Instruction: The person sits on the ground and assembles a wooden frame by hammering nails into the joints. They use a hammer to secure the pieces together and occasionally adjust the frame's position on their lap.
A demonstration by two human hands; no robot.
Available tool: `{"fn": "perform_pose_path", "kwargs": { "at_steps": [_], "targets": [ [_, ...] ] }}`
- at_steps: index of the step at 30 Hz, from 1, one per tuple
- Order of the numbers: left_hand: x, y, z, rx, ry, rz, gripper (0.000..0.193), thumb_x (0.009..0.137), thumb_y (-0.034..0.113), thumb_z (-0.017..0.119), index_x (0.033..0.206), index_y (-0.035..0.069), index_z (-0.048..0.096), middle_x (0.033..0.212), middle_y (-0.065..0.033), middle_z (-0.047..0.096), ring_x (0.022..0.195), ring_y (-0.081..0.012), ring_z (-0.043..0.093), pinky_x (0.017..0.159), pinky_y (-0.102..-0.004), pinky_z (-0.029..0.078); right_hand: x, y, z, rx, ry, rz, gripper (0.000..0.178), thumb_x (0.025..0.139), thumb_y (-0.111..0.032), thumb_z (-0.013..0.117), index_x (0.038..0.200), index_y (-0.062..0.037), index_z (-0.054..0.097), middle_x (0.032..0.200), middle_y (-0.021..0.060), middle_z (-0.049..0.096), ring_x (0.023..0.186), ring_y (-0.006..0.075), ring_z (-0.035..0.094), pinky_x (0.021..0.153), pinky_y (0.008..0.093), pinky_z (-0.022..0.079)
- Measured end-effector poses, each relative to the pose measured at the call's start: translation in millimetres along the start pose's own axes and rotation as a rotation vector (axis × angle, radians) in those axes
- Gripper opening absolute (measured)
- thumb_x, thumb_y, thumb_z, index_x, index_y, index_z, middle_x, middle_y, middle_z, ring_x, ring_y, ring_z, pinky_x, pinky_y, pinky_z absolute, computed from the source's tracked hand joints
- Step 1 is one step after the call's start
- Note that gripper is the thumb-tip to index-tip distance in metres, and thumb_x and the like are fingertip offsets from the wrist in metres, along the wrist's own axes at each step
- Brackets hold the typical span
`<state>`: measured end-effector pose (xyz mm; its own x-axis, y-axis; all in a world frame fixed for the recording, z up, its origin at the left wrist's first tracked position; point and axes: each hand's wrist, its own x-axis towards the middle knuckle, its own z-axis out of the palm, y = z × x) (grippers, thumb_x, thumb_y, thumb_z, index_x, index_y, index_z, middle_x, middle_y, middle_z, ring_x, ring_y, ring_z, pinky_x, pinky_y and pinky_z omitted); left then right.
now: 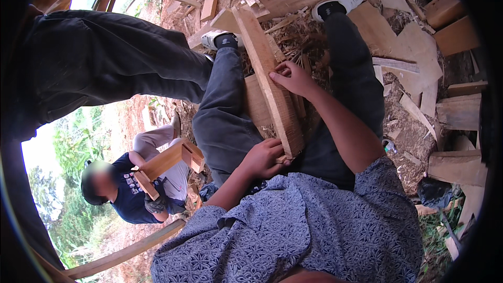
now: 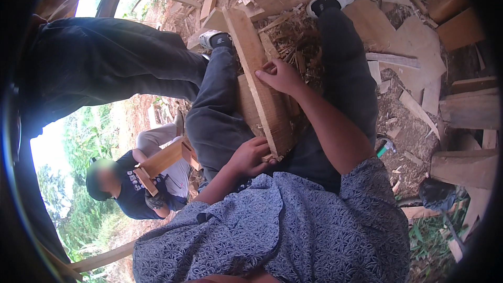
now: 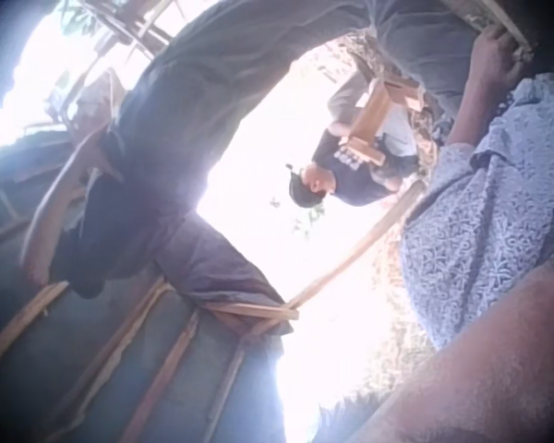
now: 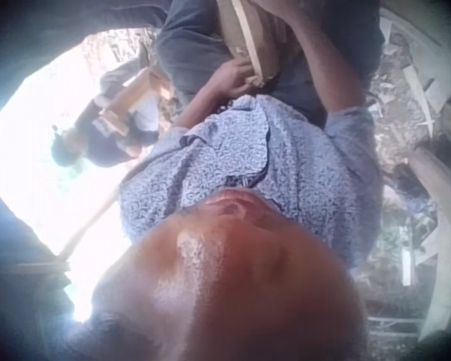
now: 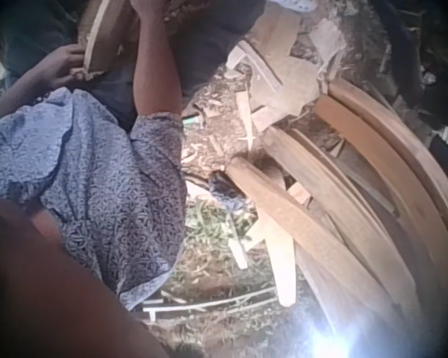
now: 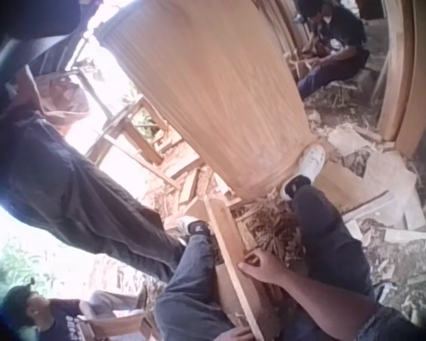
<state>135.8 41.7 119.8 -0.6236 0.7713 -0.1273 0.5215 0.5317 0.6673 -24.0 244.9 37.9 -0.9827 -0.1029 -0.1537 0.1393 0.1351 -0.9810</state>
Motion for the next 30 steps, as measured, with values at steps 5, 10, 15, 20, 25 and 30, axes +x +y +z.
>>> {"fn": "perform_pose_path", "kwargs": {
  "at_steps": [5, 10, 15, 20, 25, 30],
  "targets": [
    [-2.3, -5.6, -0.7, -0.017, -0.026, 0.0, 0.034, 0.087, 0.034, 0.071, 0.1, 0.003, 0.067, 0.107, -0.0177, 0.065, 0.104, -0.0383, 0.062, 0.088, -0.0458, 0.053, 3.6, 2.8, 0.1, -0.015, 0.001, 0.029, 0.061, 0.084, -0.05, 0.08, 0.116, 0.0004, 0.068, 0.094, 0.0138, 0.072, 0.089, 0.0238, 0.07, 0.083, 0.0358, 0.055],
    [-1.9, -3.9, -7.6, -0.001, -0.034, -0.012, 0.034, 0.086, 0.033, 0.072, 0.102, 0.003, 0.068, 0.106, -0.0177, 0.065, 0.102, -0.0383, 0.063, 0.087, -0.0459, 0.053, 8.9, -3.8, 3.8, 0.026, 0.055, -0.017, 0.071, 0.08, -0.055, 0.081, 0.118, 0.0022, 0.067, 0.106, 0.0189, 0.071, 0.1, 0.0277, 0.07, 0.09, 0.0376, 0.054],
    [3.2, 8.8, 2.8, 0.011, 0.147, -0.079, 0.032, 0.077, 0.025, 0.083, 0.097, 0.004, 0.07, 0.102, -0.0135, 0.069, 0.094, -0.0347, 0.068, 0.08, -0.0433, 0.056, 7.4, -0.8, 2.7, -0.056, 0.105, -0.017, 0.089, 0.075, -0.058, 0.084, 0.128, 0.0077, 0.058, 0.122, 0.0262, 0.065, 0.112, 0.0346, 0.066, 0.097, 0.0409, 0.052],
    [7.9, 6.8, 5.2, 0.047, 0.165, 0.004, 0.028, 0.075, 0.022, 0.087, 0.09, 0.005, 0.07, 0.098, -0.0083, 0.071, 0.091, -0.0285, 0.07, 0.077, -0.0397, 0.058, 3.7, -6.5, -2.7, -0.163, 0.114, -0.002, 0.084, 0.076, -0.051, 0.087, 0.126, 0.0081, 0.055, 0.117, 0.0217, 0.067, 0.106, 0.0286, 0.067, 0.092, 0.0382, 0.054],
    [8.2, 7.0, -2.7, -0.041, 0.17, 0.047, 0.024, 0.077, 0.021, 0.085, 0.088, 0.005, 0.07, 0.096, -0.0074, 0.07, 0.089, -0.0278, 0.069, 0.076, -0.0392, 0.058, 3.4, -10.1, -4.2, -0.119, 0.102, -0.008, 0.085, 0.074, -0.051, 0.087, 0.127, 0.0079, 0.055, 0.118, 0.0229, 0.066, 0.108, 0.0305, 0.067, 0.094, 0.039, 0.053],
    [2.8, 0.5, 0.1, -0.155, 0.174, -0.012, 0.018, 0.082, 0.015, 0.082, 0.085, 0.004, 0.069, 0.093, -0.0093, 0.069, 0.088, -0.0292, 0.068, 0.075, -0.0395, 0.056, 4.2, -10.1, -4.1, -0.069, 0.083, 0.001, 0.085, 0.071, -0.051, 0.088, 0.125, 0.0075, 0.056, 0.118, 0.0232, 0.066, 0.109, 0.0321, 0.067, 0.096, 0.0395, 0.052]
  ]
}}
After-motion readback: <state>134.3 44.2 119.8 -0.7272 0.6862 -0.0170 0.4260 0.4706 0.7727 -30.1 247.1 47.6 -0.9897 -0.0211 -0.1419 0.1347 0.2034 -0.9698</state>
